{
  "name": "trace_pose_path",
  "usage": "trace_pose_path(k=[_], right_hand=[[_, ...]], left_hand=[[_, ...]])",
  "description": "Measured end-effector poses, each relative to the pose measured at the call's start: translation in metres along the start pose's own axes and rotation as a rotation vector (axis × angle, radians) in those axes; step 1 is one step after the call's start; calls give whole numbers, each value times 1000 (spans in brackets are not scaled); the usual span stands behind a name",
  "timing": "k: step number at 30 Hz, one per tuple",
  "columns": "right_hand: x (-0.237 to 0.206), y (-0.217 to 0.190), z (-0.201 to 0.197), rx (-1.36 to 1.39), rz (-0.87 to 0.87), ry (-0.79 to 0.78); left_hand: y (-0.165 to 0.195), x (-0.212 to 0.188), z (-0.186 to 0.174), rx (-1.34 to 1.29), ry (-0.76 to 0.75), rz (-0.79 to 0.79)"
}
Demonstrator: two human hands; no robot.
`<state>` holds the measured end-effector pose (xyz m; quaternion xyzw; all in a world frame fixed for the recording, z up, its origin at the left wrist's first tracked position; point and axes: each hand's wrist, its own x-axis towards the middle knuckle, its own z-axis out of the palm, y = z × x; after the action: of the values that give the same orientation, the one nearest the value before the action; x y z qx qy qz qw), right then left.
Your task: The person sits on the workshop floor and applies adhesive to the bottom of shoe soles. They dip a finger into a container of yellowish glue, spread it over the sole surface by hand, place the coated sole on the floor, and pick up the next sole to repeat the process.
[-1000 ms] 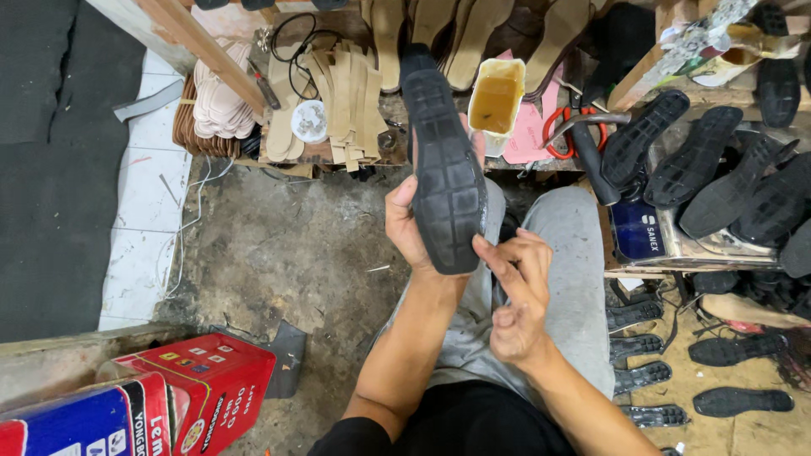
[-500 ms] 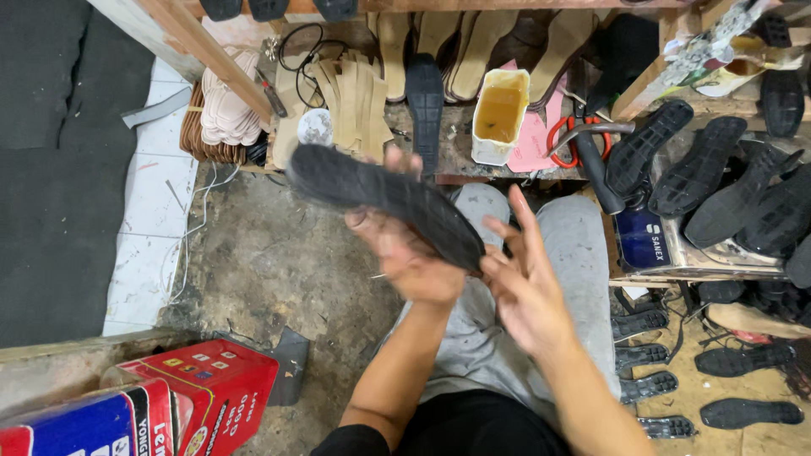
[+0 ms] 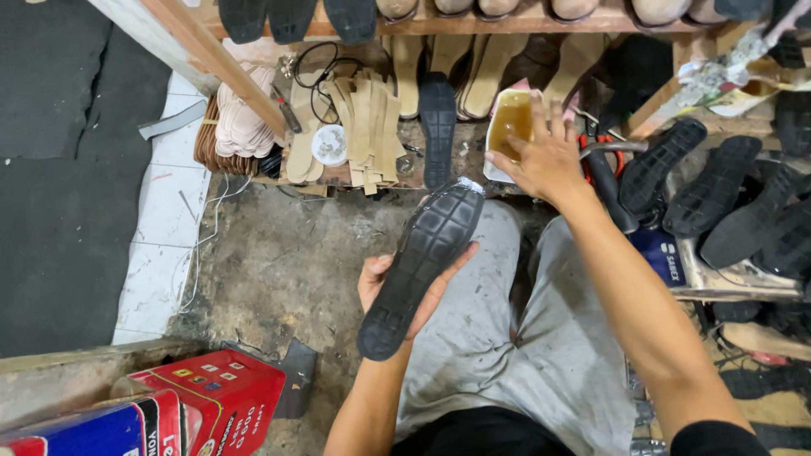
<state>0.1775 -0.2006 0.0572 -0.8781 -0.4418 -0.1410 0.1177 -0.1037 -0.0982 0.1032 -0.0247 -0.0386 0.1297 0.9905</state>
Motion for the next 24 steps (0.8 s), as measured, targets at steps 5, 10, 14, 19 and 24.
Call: trace_pose_path(k=[5, 10, 14, 19, 24], right_hand=[[-28, -12, -38, 154, 8, 85], [-73, -53, -95, 751, 22, 166], [-85, -76, -104, 1204, -17, 279], [-94, -89, -100, 1212, -5, 237], [-125, -107, -105, 915, -187, 242]], left_hand=[[8, 1, 6, 102, -43, 57], [1, 7, 17, 99, -60, -2], [-7, 6, 18, 78, -83, -52], [-10, 3, 2, 39, 29, -89], [-8, 5, -13, 122, 71, -62]])
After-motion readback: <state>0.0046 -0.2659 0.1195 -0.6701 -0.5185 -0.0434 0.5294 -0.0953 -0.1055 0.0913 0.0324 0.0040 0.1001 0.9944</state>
